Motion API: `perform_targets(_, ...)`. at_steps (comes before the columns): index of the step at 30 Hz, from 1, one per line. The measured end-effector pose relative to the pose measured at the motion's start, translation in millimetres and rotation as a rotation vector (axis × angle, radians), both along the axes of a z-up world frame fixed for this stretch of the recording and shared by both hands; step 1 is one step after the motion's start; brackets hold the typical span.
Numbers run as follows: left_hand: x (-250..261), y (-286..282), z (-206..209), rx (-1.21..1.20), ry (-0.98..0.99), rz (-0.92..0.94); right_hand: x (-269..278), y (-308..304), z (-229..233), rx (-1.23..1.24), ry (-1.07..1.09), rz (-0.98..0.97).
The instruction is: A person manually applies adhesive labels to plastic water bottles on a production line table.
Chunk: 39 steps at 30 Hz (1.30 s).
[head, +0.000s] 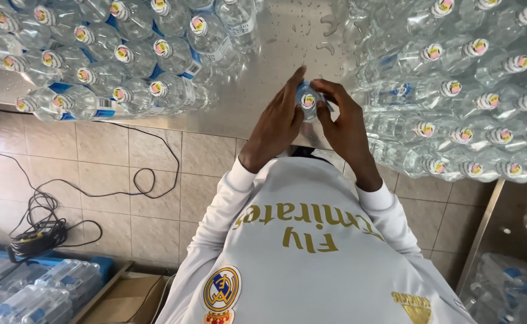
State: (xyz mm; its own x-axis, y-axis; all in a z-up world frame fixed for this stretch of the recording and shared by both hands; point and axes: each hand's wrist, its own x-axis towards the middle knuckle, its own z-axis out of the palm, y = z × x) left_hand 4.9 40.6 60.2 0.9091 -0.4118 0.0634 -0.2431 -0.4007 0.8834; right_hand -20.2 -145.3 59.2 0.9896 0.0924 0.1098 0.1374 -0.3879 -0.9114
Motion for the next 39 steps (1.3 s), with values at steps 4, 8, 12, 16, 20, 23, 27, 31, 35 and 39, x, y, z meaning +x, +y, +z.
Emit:
perform_targets(4, 3.1, -3.9, -16.9, 0.064, 0.012, 0.004, 1.1, 0.1, 0.0, -0.012, 0.053, 0.033)
perform_targets(8, 1.6, 0.1, -37.5, 0.068, 0.026, 0.003, -0.7, 4.6, 0.0, -0.047, 0.043, 0.036)
perform_targets(12, -0.6, -2.3, -53.0, 0.156, -0.035, 0.138, -0.4, 5.2, -15.0, -0.117, 0.011, 0.029)
perform_targets(16, 0.2, -3.1, -70.2, 0.26, -0.138, 0.182, 2.8, 4.7, -28.8, -0.158, -0.011, 0.049)
perform_targets(20, 0.4, -9.2, -39.8, 0.161, -0.12, 0.205, 3.1, 4.1, -31.6, -0.181, -0.006, 0.06)
perform_targets(23, -2.3, -8.5, -48.6, 0.031, -0.026, 0.17, 3.6, 5.8, -32.0, -0.224, 0.012, 0.103)
perform_targets(27, -4.6, -7.6, -59.8, 0.074, 0.002, 0.145, 6.3, 7.9, -32.9, -0.219, 0.002, 0.08)
perform_targets(31, -8.2, -5.2, -61.3, -0.029, 0.054, 0.188, 2.7, 5.3, -29.6, -0.089, 0.01, 0.04)
perform_targets(35, -14.3, -8.9, -56.4, -0.087, 0.089, 0.239, -1.3, 2.4, -36.9, -0.029, 0.073, 0.051)
perform_targets(39, -17.8, -12.1, -63.8, -0.075, 0.077, 0.267, -1.1, 1.5, -39.2, -0.023, 0.1, 0.041)
